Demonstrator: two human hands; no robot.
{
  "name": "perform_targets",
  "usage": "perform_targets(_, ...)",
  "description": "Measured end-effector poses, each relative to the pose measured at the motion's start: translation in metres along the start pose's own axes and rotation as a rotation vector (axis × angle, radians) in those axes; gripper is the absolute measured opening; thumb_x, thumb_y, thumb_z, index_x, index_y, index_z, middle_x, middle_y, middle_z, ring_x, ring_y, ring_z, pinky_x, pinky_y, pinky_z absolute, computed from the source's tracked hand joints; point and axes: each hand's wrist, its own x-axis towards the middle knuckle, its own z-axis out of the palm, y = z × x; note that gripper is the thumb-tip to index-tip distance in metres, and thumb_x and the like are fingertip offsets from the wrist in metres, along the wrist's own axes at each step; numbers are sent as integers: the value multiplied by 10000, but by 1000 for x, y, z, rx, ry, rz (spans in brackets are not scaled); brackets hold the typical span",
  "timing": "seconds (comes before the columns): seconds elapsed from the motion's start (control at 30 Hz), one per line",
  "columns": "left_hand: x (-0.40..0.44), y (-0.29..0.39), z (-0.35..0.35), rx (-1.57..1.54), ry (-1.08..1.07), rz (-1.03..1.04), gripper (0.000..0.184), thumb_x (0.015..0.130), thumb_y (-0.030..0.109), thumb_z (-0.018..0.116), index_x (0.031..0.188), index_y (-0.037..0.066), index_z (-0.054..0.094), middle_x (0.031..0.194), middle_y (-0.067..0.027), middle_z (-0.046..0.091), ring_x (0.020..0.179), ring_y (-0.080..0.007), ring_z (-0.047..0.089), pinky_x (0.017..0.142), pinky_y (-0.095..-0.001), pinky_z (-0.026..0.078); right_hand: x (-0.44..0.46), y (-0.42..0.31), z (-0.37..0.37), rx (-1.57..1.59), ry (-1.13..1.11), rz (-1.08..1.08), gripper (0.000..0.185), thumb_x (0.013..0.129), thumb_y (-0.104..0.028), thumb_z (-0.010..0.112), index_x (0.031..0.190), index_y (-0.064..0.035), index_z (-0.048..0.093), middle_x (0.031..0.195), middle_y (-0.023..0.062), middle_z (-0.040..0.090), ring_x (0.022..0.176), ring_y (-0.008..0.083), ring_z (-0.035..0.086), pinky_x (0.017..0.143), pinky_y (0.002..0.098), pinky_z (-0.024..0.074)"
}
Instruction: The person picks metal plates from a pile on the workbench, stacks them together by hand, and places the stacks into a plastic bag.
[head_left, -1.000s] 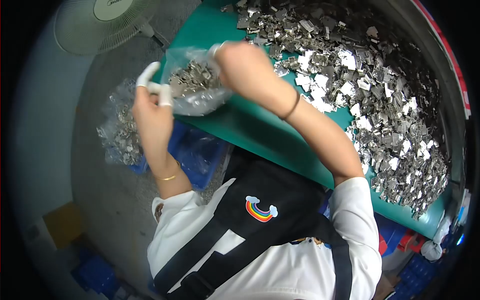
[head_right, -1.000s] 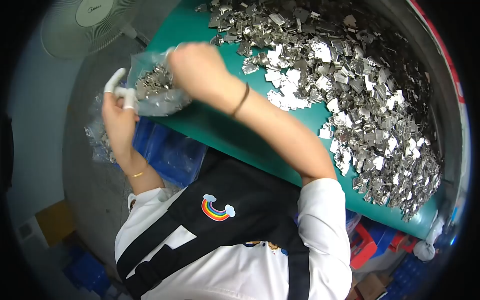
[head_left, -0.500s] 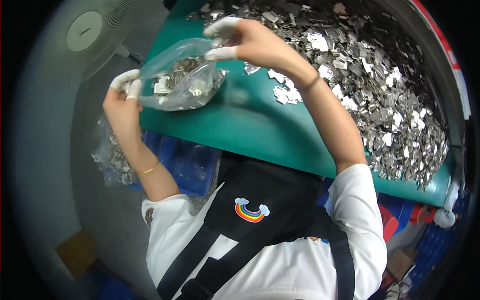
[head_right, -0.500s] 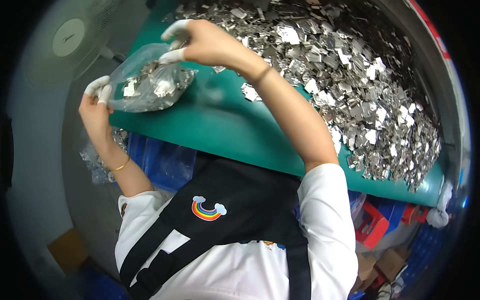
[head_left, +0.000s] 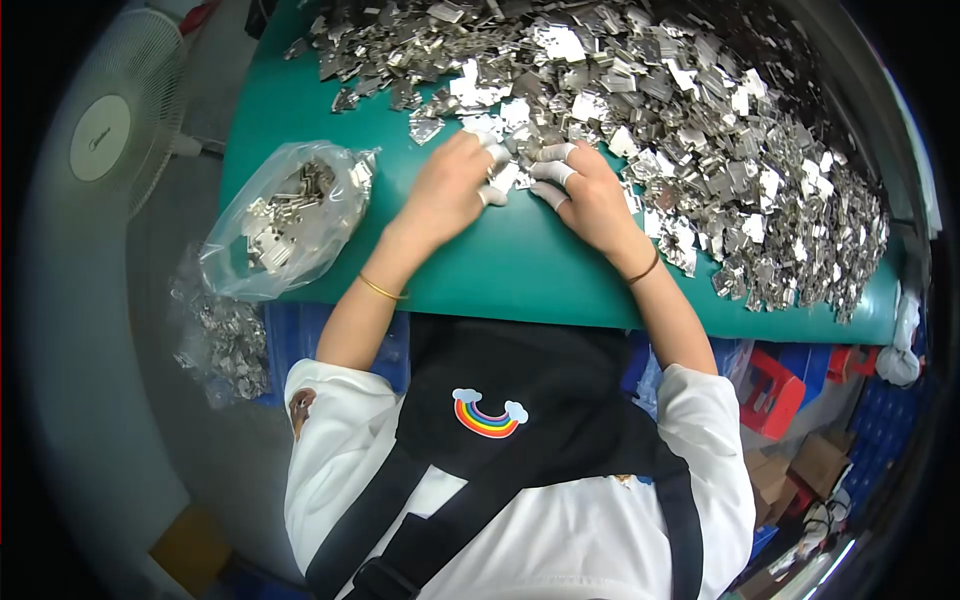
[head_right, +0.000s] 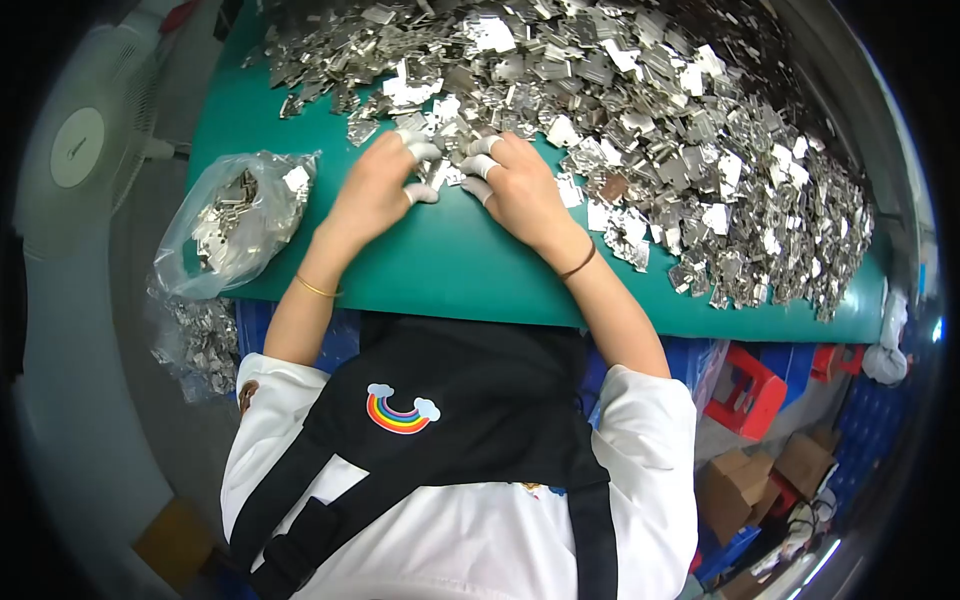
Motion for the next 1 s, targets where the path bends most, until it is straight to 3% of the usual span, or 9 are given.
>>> perform_targets(0.17, 3, 15, -28, -37, -116, -86, 218, 787, 114, 715, 986, 49, 655, 842, -111, 624, 806, -297, 611, 769, -375, 497, -1, -9, -15, 8, 18, 71, 108, 804, -100, 688, 892, -57, 645, 916, 74, 635, 880, 293, 567, 820, 386, 452)
perform_targets(0.23, -6, 18, -29, -229, -227, -152, 159, 815, 91, 688, 970, 62, 667, 886, -91, 633, 844, -291, 607, 785, -372, 492, -12, -25, -20, 296, 75, 398, 117, 873, -115, 663, 961, -37, 668, 829, 98, 652, 778, 276, 606, 738, 360, 488)
perform_targets(0.33, -11, 22, -16, -97, -254, 129, 210, 810, 133, 708, 1007, 75, 666, 1110, -57, 612, 1007, -274, 561, 836, -366, 477, -38, -25, -22, 721, -90, 822, 160, 896, -108, 648, 1040, -45, 678, 770, 117, 655, 642, 212, 620, 657, 297, 495)
perform_targets(0.5, -24, 46, -12, -78, -153, -201, 396, 733, 217, 778, 1090, 94, 659, 1097, -72, 581, 995, -283, 548, 858, -383, 462, -57, -39, -28, -18, -48, 612, 193, 861, -158, 695, 1019, -48, 691, 976, 142, 615, 727, 268, 615, 685, 341, 518)
perform_targets(0.63, -39, 44, -5, 92, -126, -293, 548, 656, 229, 839, 1132, 54, 631, 1101, -92, 575, 982, -269, 551, 845, -366, 472, -61, -41, -42, 130, -161, 611, 465, 744, -202, 805, 1162, -68, 653, 1080, 138, 578, 897, 297, 597, 793, 375, 512)
perform_targets(0.73, -43, 48, -3, -691, -91, -700, 518, 758, 62, 759, 1227, 27, 543, 1271, -147, 544, 1037, -227, 574, 826, -321, 481, -69, -40, -33, 34, -125, 507, 568, 693, -201, 835, 1211, -79, 638, 1101, 138, 557, 947, 301, 575, 838, 373, 493)
perform_targets(0.83, -41, 45, -7, -1861, 17, -710, 620, 727, -23, 567, 1317, 67, 398, 1280, -187, 519, 1084, -258, 536, 813, -344, 471, -64, -39, -28, 6, -96, 466, 508, 692, -175, 828, 1159, -68, 660, 1103, 131, 576, 972, 299, 573, 871, 373, 483)
perform_targets(0.93, -46, 40, 6, -2069, 25, -636, 446, 773, -4, 540, 1216, 23, 495, 1196, -158, 563, 1039, -214, 538, 730, -318, 446, -56, -41, -28, 81, -32, 439, 384, 712, -138, 809, 1065, -58, 682, 1015, 107, 622, 924, 279, 603, 823, 363, 504)
perform_targets(1.0, -47, 48, 13, -1724, 143, -844, 302, 887, 12, 518, 1189, 10, 526, 1170, -145, 579, 1004, -182, 547, 716, -294, 447, -49, -51, -31, 279, -11, 629, 275, 734, -66, 783, 992, -45, 690, 903, 76, 665, 798, 197, 642, 717, 292, 516)
